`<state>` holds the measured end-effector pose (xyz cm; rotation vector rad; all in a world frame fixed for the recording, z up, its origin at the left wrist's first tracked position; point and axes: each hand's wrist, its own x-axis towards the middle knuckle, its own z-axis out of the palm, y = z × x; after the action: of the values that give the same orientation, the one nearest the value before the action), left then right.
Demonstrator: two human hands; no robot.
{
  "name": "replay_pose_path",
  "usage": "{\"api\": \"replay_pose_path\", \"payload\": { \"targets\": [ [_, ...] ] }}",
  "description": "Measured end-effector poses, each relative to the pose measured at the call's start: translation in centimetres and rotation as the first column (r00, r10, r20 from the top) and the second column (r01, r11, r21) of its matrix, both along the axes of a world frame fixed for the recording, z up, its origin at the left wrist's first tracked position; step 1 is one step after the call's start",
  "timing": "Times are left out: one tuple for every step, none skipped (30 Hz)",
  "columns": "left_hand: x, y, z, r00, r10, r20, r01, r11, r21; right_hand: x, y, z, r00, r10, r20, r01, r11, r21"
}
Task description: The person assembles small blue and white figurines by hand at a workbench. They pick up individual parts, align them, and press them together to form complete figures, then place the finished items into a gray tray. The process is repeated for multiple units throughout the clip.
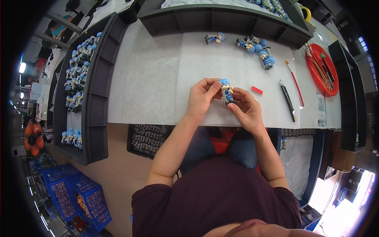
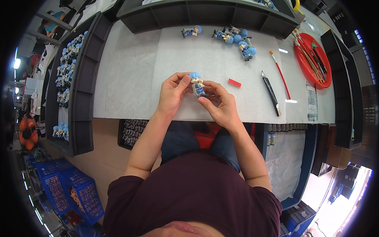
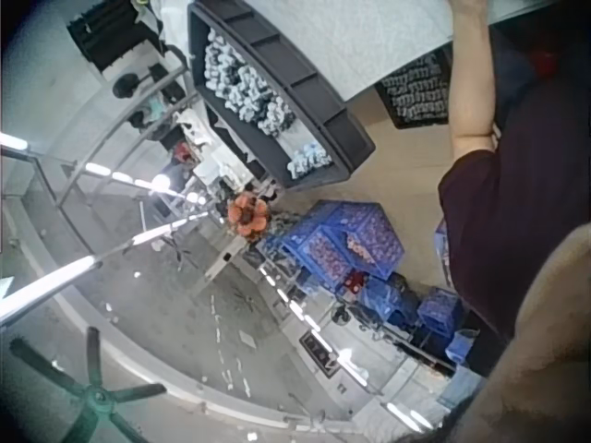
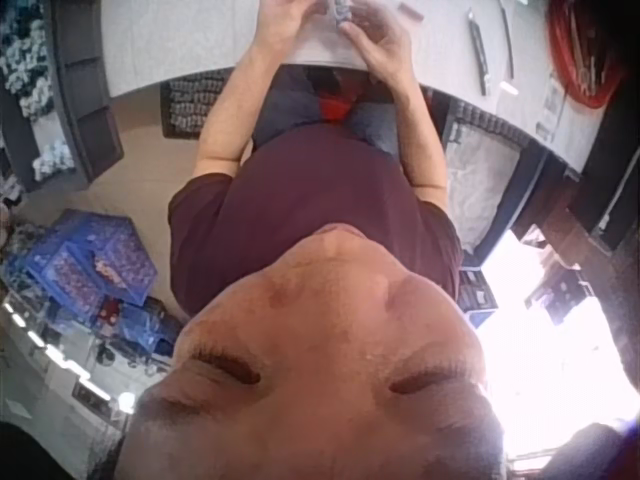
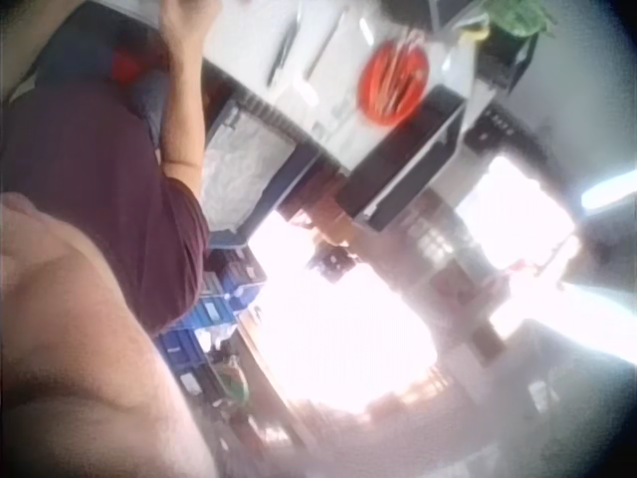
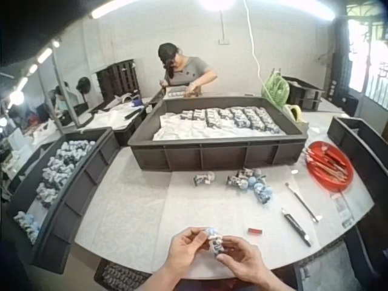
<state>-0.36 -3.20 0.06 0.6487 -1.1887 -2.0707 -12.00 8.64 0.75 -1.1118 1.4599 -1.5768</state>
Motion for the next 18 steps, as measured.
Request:
{"api": "replay_pose_path", "payload": {
  "targets": [
    [0.02, 0.01, 0.01, 1.000, 0.000, 0.003, 0.000, 1.000, -0.002, 0.00, -0.04, -0.14, 1.000, -0.006, -0.007, 0.006, 1.000, -0.008],
    [0.00, 0.01, 0.06, 1.000, -0.001, 0.007, 0.001, 1.000, -0.005, -0.03, -0.05, -0.26, 1.000, -0.013, -0.013, 0.013, 1.000, -0.017],
    [-0.03, 0.02, 0.10, 1.000, -0.003, 0.006, 0.003, 1.000, -0.005, -0.07, -0.03, -0.35, 1.000, -0.016, -0.013, 0.016, 1.000, -0.015],
    [-0.07, 0.02, 0.14, 1.000, -0.004, 0.005, 0.004, 1.000, -0.005, -0.13, 0.00, -0.44, 1.000, -0.019, -0.014, 0.019, 1.000, -0.012],
    [-0.04, 0.03, 0.15, 1.000, -0.003, 0.003, 0.003, 1.000, -0.005, -0.15, 0.02, -0.50, 1.000, -0.020, -0.015, 0.020, 1.000, -0.008],
    [-0.02, 0.02, 0.13, 1.000, -0.003, 0.003, 0.003, 1.000, -0.007, -0.17, 0.03, -0.52, 1.000, -0.020, -0.012, 0.020, 1.000, -0.008],
    [-0.02, 0.01, 0.10, 1.000, -0.002, 0.002, 0.002, 1.000, -0.008, -0.19, 0.04, -0.53, 1.000, -0.019, -0.008, 0.019, 1.000, -0.008],
    [-0.02, 0.01, 0.07, 1.000, -0.001, 0.001, 0.002, 1.000, -0.010, -0.20, 0.04, -0.55, 1.000, -0.019, -0.006, 0.019, 1.000, -0.008],
    [0.00, 0.03, 0.12, 1.000, -0.001, 0.000, 0.001, 1.000, -0.006, -0.21, 0.04, -0.57, 1.000, -0.016, 0.000, 0.016, 1.000, -0.006],
    [0.02, 0.07, 0.23, 1.000, -0.001, -0.002, 0.001, 1.000, -0.003, -0.23, 0.03, -0.57, 1.000, -0.013, 0.006, 0.014, 1.000, -0.004],
    [0.03, 0.10, 0.29, 1.000, -0.001, -0.003, 0.001, 1.000, 0.001, -0.23, 0.04, -0.58, 1.000, -0.011, 0.011, 0.011, 1.000, -0.002],
    [0.03, 0.09, 0.25, 1.000, -0.004, -0.009, 0.004, 1.000, 0.000, -0.22, 0.05, -0.55, 1.000, -0.014, 0.010, 0.014, 1.000, -0.004],
    [0.02, 0.06, 0.18, 1.000, -0.007, -0.014, 0.007, 1.000, -0.001, -0.19, 0.05, -0.49, 1.000, -0.016, 0.009, 0.017, 1.000, -0.006],
    [0.02, 0.04, 0.13, 1.000, -0.010, -0.020, 0.010, 1.000, -0.002, -0.16, 0.05, -0.43, 1.000, -0.019, 0.007, 0.019, 1.000, -0.008],
    [0.08, 0.02, 0.12, 1.000, -0.021, -0.014, 0.021, 1.000, -0.007, -0.14, 0.06, -0.38, 1.000, -0.017, 0.008, 0.017, 1.000, -0.012],
    [0.17, -0.03, 0.11, 0.999, -0.033, -0.007, 0.033, 0.999, -0.012, -0.11, 0.06, -0.34, 1.000, -0.015, 0.009, 0.015, 1.000, -0.016],
    [0.23, -0.06, 0.11, 0.999, -0.045, -0.001, 0.045, 0.999, -0.018, -0.10, 0.07, -0.32, 1.000, -0.013, 0.010, 0.013, 1.000, -0.021],
    [0.25, -0.06, 0.12, 0.999, -0.049, -0.008, 0.048, 0.999, -0.023, -0.12, 0.08, -0.33, 1.000, -0.012, 0.012, 0.012, 1.000, -0.018]
  ]
}}
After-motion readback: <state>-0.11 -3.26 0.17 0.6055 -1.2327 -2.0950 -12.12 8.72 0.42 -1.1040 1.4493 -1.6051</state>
